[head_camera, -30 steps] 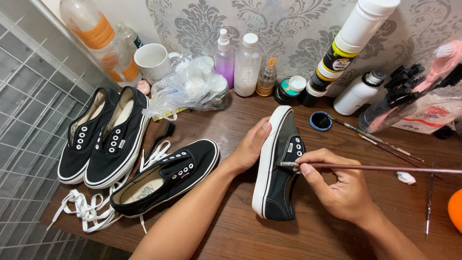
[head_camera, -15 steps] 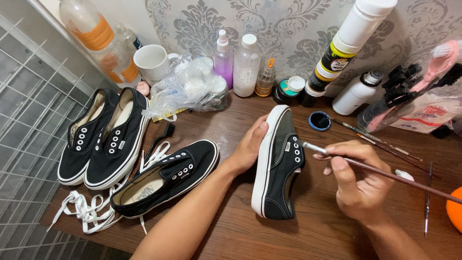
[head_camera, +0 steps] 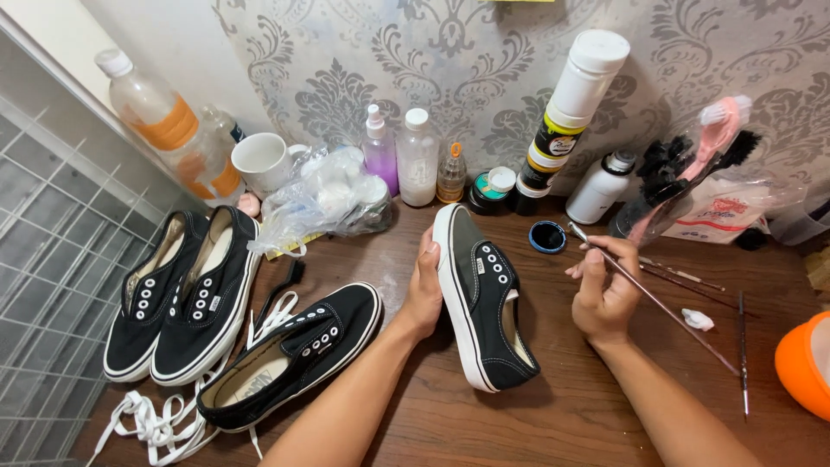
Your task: The person paints the side of a black canvas shoe with a small brush, applying dark paint to the fabric. They hold the shoe steady with one hand while carefully painting the area around the eyelets and the side panel.
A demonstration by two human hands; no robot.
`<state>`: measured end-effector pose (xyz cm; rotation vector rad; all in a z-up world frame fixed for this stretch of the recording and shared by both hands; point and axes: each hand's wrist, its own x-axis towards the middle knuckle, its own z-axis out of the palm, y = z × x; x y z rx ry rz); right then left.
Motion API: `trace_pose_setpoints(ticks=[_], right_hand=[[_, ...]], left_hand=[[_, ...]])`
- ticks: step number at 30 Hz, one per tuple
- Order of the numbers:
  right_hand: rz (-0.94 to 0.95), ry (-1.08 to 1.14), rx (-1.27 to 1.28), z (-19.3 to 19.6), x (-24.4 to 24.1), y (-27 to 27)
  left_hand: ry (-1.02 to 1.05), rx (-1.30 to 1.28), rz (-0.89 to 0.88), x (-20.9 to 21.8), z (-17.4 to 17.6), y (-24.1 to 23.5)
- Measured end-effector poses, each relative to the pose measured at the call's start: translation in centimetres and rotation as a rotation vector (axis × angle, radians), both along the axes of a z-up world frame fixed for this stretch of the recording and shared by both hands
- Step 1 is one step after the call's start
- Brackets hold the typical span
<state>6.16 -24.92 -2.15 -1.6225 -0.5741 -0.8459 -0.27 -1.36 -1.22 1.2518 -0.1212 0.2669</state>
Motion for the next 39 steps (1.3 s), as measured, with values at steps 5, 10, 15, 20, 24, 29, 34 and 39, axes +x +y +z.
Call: trace_pose_setpoints(ticks=[5,10,15,20,24,29,34,39], right_hand=[[-0.075,0.007,-0.036,0.8,0.4,0.5],[-0.159,0.111,-0.046,0.3,0.9,-0.3],[-0.118,0.193,0.09,1.2,1.0,-0.2],[-0.087,0.262,0.14,1.5,1.1,-0.4],[-0.093,0.305,0.143,1.8,0.9,-0.4],[-0.096,0.316,0.137,1.3,1.3,-0.6],[-0.098,0.331,0.128,1.9,0.9,-0.6],[-0.141,0.438,0.047,1.8,0.7,-0.8]], left_hand=[[0.016,-0.015,0.048,-0.4,0.2,-0.3],[0.014,0.007,0.096,0.1,-1.4,-0.7],[-0.082,0.105,0.125,-0.7,0.8,-0.3],[-0.186,0.2,0.182,0.1,-0.4,2.0],[-0.285,0.222,0.26,-3.2,2.9,1.4],[-0.292,0.307,0.441,-8.2,3.9,-1.7],[-0.415,0.52,0.66,-11.6,1.8,-2.9],[-0.225,0.613,0.568,-16.1,3.0,-5.3]])
